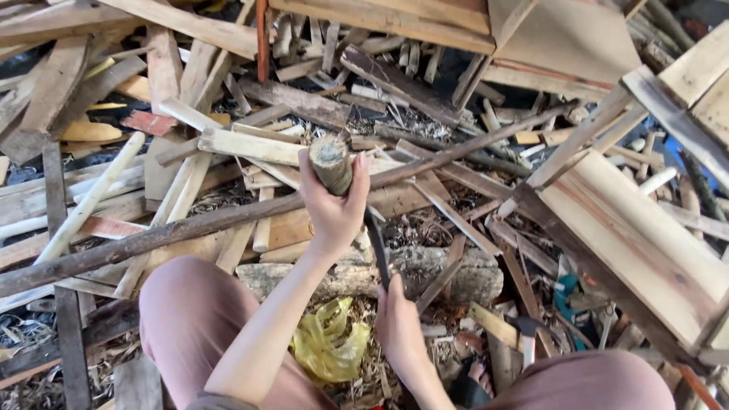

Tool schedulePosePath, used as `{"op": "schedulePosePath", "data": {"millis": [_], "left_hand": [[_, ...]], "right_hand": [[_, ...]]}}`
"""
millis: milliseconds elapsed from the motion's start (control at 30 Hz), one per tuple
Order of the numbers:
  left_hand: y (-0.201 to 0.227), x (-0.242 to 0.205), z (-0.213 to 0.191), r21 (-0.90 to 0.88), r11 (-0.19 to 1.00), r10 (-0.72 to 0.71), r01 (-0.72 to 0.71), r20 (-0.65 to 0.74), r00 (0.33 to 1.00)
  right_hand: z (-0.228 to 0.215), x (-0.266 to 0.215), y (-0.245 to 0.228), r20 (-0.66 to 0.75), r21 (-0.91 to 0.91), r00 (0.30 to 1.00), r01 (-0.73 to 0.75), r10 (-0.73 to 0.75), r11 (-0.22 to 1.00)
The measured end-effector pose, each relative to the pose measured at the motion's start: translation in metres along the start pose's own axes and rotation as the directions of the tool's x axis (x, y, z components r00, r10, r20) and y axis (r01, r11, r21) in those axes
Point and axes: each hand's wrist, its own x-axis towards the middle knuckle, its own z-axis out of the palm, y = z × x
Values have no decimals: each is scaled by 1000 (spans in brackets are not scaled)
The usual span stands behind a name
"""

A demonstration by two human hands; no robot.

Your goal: Whittling a wooden branch with a small knife while sitting on the floor

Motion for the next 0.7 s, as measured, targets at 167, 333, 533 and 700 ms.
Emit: {"op": "schedulePosePath", "data": {"millis": [167,333,533,700], "left_hand": [[-4,-3,-21,-16,995,-98,97,-73,993],[-8,-13,-22,2,998,-61,62,-70,996],[-6,-21,-27,-112,993,-38,35,-22,999],[2,-23,-24,-166,984,-59,68,57,997]], "right_hand": [[21,12,36,75,30,980,-189,187,981],[-27,-27,-40,21,45,988,-154,153,987],[7,-5,-1,73,90,994,-91,85,992],[-21,-31,-18,54,39,996,-71,69,997]]}}
